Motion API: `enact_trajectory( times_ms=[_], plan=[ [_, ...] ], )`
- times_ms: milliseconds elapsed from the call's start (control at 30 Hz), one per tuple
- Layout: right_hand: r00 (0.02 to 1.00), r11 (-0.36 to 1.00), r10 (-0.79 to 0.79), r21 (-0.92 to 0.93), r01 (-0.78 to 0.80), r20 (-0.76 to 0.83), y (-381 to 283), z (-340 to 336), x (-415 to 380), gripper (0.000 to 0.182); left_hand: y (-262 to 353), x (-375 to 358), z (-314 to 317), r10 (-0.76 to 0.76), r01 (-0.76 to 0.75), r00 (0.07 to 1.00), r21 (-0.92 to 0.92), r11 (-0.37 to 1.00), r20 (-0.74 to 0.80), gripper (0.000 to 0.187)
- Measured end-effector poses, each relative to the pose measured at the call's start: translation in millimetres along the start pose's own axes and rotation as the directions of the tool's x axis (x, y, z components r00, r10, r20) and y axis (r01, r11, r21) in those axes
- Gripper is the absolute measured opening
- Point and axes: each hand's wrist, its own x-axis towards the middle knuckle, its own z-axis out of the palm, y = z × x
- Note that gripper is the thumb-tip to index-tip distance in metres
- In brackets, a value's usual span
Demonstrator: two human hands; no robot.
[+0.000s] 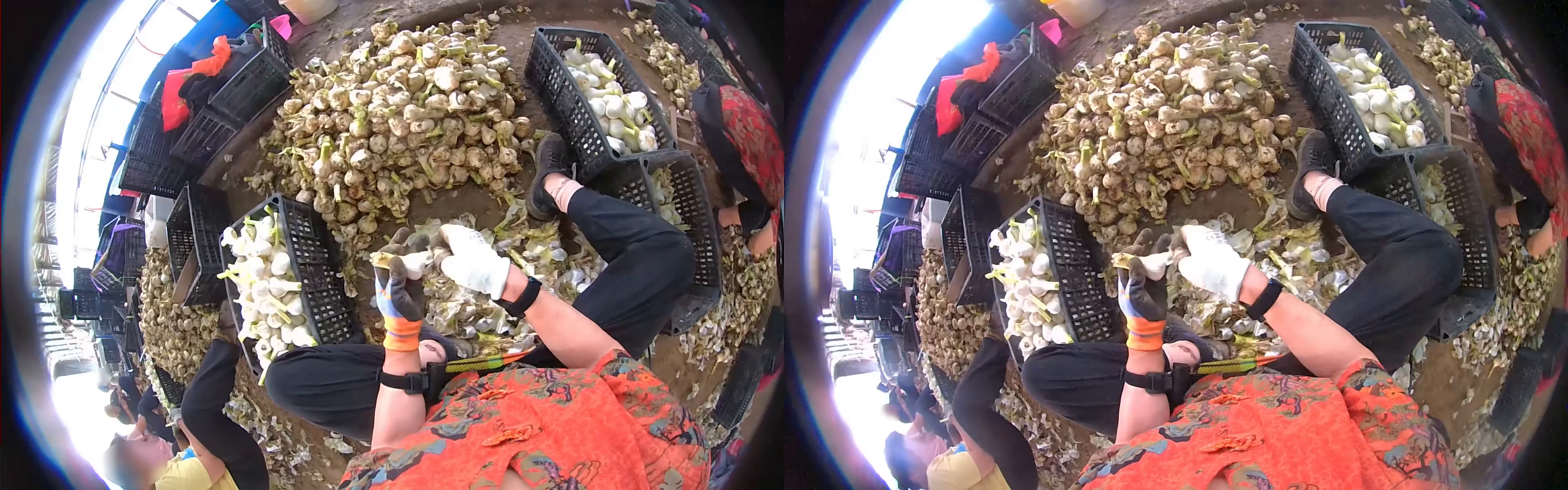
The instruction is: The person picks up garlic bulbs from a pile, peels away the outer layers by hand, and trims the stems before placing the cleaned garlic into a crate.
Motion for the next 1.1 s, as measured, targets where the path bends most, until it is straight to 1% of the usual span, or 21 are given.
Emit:
enact_trajectory(
  times_ms=[67, 100, 200, 233, 300, 333, 367, 467, 533, 600, 667, 700, 733, 767, 800, 833, 900, 967, 1000, 1067, 1100],
  plan=[
    [0.998, 1.000, -0.008, 0.021, 0.009, -0.060, 9.2, 2.3, -0.1, 0.017, -2.6, 0.6, -1.5, -0.035, 0.037, 0.999, -0.074, 0.997, 0.034, 0.036],
    [0.996, 0.991, 0.013, -0.135, -0.025, -0.085, 13.3, 5.0, -1.2, 0.016, -3.9, 2.1, -1.4, -0.080, 0.085, 0.996, -0.162, 0.983, 0.038, 0.036],
    [0.997, 0.957, 0.078, -0.280, -0.071, 0.015, 33.5, 7.4, -3.8, 0.021, -0.8, 6.0, 2.7, -0.074, 0.121, 0.990, -0.450, 0.885, 0.120, 0.040],
    [0.963, 0.933, 0.239, -0.305, -0.191, 0.125, 36.0, 5.5, -2.1, 0.025, 1.2, 8.4, 2.7, -0.081, 0.115, 0.992, -0.440, 0.891, 0.095, 0.042],
    [0.936, 0.880, 0.300, 0.326, -0.346, 0.183, 21.5, -0.3, -3.5, 0.026, 1.0, 13.9, 0.8, -0.079, 0.086, 0.996, -0.434, 0.897, 0.036, 0.042],
    [0.920, 0.697, 0.322, 0.601, -0.391, 0.226, 10.9, -3.5, -6.0, 0.027, 0.2, 13.3, -0.1, -0.083, 0.077, 0.997, -0.432, 0.899, 0.004, 0.042],
    [0.961, 0.543, 0.206, 0.796, -0.269, 0.185, 7.8, -2.9, -5.0, 0.025, -5.5, 13.4, -7.1, -0.091, 0.077, 0.996, -0.401, 0.913, -0.016, 0.046],
    [0.997, 0.769, 0.065, 0.635, -0.072, 0.035, 4.9, 7.3, -0.7, 0.024, -14.9, 16.4, -10.6, -0.109, 0.118, 0.993, -0.276, 0.954, 0.050, 0.044],
    [0.944, 0.587, 0.291, 0.749, -0.306, 0.157, -1.9, 3.4, 3.2, 0.019, -8.1, 15.0, 5.2, -0.171, 0.153, 0.985, -0.319, 0.935, -0.029, 0.039],
    [0.914, 0.627, 0.340, 0.672, -0.395, 0.221, 9.2, 8.3, 9.1, 0.015, -8.4, 16.6, 4.0, -0.215, 0.162, 0.974, -0.464, 0.871, -0.064, 0.038],
    [0.950, 0.947, 0.104, 0.262, -0.184, 0.293, 22.5, 6.5, 9.1, 0.017, -2.1, 29.4, -17.3, -0.143, 0.029, 0.970, -0.484, 0.875, -0.199, 0.034],
    [0.888, 0.975, 0.013, 0.191, -0.112, 0.459, 29.1, 8.0, 5.6, 0.020, 4.1, 41.4, -49.6, -0.044, -0.029, 0.987, -0.445, 0.895, -0.153, 0.029],
    [0.752, 0.989, -0.040, -0.080, 0.123, 0.657, 56.0, 18.4, 4.1, 0.025, 30.7, 55.6, -42.5, 0.033, -0.091, 0.988, -0.384, 0.919, -0.153, 0.025],
    [0.728, 0.967, 0.089, -0.235, 0.101, 0.680, 80.8, 25.6, -7.3, 0.029, 59.3, 72.9, -50.0, -0.023, -0.109, 0.961, -0.456, 0.883, -0.274, 0.023],
    [0.696, 0.920, 0.219, -0.383, 0.086, 0.684, 95.0, 27.4, -12.4, 0.033, 75.2, 89.9, -92.0, 0.230, -0.168, 0.853, 0.171, 0.971, -0.468, 0.030],
    [0.779, 0.923, 0.234, -0.384, 0.009, 0.582, 120.1, 30.4, -9.2, 0.035, 96.9, 106.2, -88.6, 0.437, -0.110, 0.666, 0.499, 0.859, -0.604, 0.043],
    [0.938, 0.924, 0.224, -0.365, -0.118, 0.264, 147.1, 25.2, 2.0, 0.034, 133.2, 130.2, -130.0, 0.709, 0.120, 0.675, 0.979, 0.165, -0.202, 0.049],
    [0.892, 0.859, 0.448, -0.304, -0.412, 0.055, 136.7, 10.2, 43.5, 0.035, 164.1, 137.1, -128.1, 0.665, 0.238, 0.747, 0.929, -0.283, 0.011, 0.050],
    [0.943, 0.911, 0.289, -0.254, -0.324, -0.163, 137.8, 10.3, 53.5, 0.030, 173.9, 137.3, -142.4, 0.627, 0.313, 0.773, 0.801, -0.510, 0.098, 0.052],
    [0.932, 0.906, 0.303, -0.245, -0.346, -0.198, 131.3, 9.6, 89.0, 0.033, 179.6, 137.1, -155.6, 0.481, 0.423, 0.872, 0.636, -0.645, -0.092, 0.058],
    [0.943, 0.918, 0.287, -0.232, -0.321, -0.167, 132.2, 14.4, 107.9, 0.035, 175.5, 137.2, -158.4, 0.463, 0.423, 0.884, 0.531, -0.734, -0.063, 0.060]
  ],
)
